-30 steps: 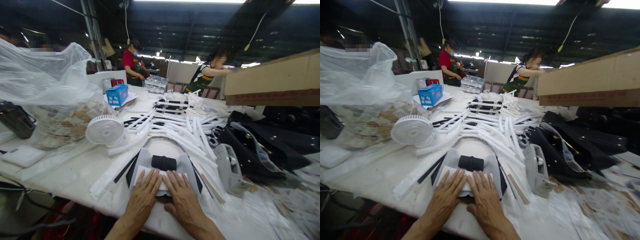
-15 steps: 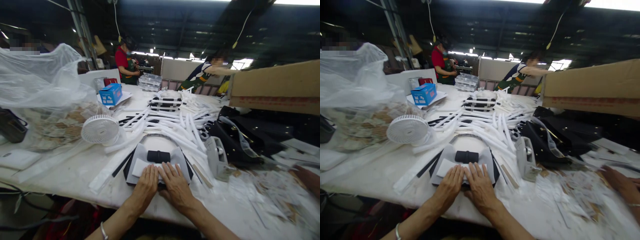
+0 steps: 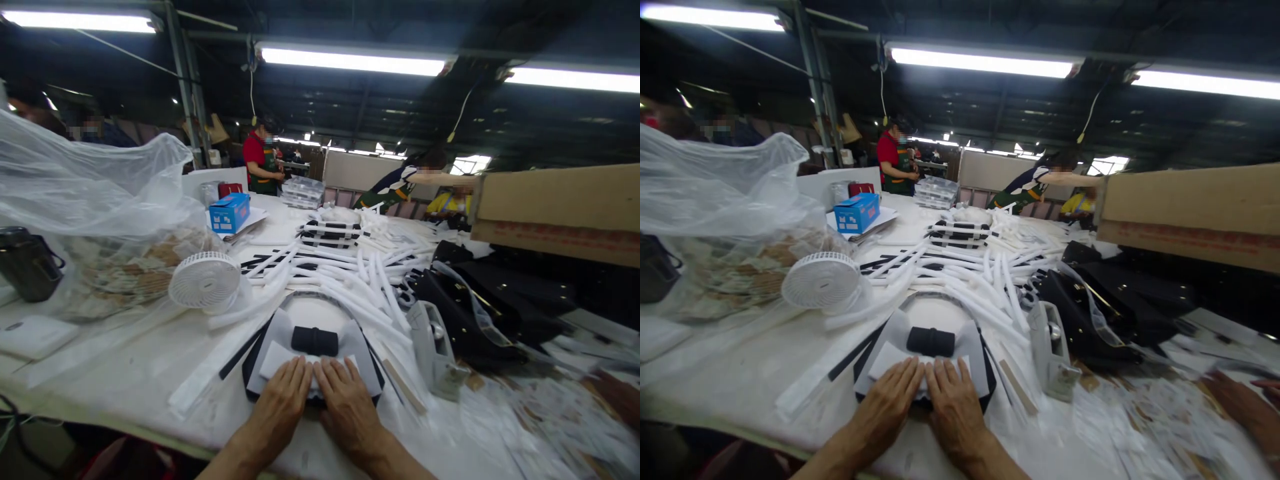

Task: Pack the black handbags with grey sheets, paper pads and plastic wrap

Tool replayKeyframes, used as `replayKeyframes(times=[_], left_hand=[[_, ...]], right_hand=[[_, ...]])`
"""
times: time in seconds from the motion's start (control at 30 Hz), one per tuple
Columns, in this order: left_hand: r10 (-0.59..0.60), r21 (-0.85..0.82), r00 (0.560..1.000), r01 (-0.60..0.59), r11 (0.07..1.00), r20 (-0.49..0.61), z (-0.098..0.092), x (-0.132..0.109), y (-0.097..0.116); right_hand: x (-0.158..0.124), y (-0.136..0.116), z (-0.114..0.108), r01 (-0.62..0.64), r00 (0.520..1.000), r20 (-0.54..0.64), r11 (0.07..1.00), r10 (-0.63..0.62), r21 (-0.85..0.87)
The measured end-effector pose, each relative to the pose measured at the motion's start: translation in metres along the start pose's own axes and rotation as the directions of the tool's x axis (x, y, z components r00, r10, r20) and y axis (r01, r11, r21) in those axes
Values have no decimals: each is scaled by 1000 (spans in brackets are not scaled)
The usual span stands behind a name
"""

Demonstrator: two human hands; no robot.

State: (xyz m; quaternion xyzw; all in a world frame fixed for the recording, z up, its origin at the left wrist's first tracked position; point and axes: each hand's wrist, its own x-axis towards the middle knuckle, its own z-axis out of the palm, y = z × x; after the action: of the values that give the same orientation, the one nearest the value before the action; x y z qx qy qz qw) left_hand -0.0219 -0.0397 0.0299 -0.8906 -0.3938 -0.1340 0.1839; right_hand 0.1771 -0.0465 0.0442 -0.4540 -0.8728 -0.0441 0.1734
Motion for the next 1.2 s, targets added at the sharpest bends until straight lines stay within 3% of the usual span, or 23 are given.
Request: replayKeyframes(times=[0.2, 0.3, 0.43, 0.47, 0.53, 0.63, 0.73, 0.9, 1.03, 1.2], left_hand=[[-33, -12, 981, 31, 999, -192, -4, 3, 4], [-19, 39, 947, 33, 999, -321, -6, 6, 2], [38, 113, 895, 14, 993, -444, -3, 8, -4], [43, 120, 890, 13, 993, -453, -2, 8, -6], [53, 125, 877, 8, 992, -477, -2, 10, -8], [53, 121, 855, 11, 993, -515, 0, 11, -11], [61, 133, 850, 11, 991, -523, 3, 10, -11], [25, 111, 873, 33, 993, -487, 7, 9, -8], [17, 83, 876, 26, 996, -482, 8, 8, -8], [-52, -27, 938, 46, 999, -344, 5, 5, -1]], right_hand=[[-1, 0, -5, -79, 982, 178, 992, 60, 99], [10, 5, -29, -161, 957, 276, 959, 94, 232], [43, 37, -76, -341, 927, 314, 812, 206, 474], [54, 50, -85, -370, 923, 287, 797, 257, 477], [72, 81, -94, -420, 907, 191, 847, 376, 327], [88, 123, -83, -510, 858, 143, 852, 493, 122], [89, 146, -56, -568, 812, 172, 823, 558, 8], [84, 150, -32, -611, 779, 170, 791, 604, -12], [87, 154, -52, -654, 757, 99, 749, 646, 107], [75, 145, -108, -687, 696, 87, 625, 713, 371]])
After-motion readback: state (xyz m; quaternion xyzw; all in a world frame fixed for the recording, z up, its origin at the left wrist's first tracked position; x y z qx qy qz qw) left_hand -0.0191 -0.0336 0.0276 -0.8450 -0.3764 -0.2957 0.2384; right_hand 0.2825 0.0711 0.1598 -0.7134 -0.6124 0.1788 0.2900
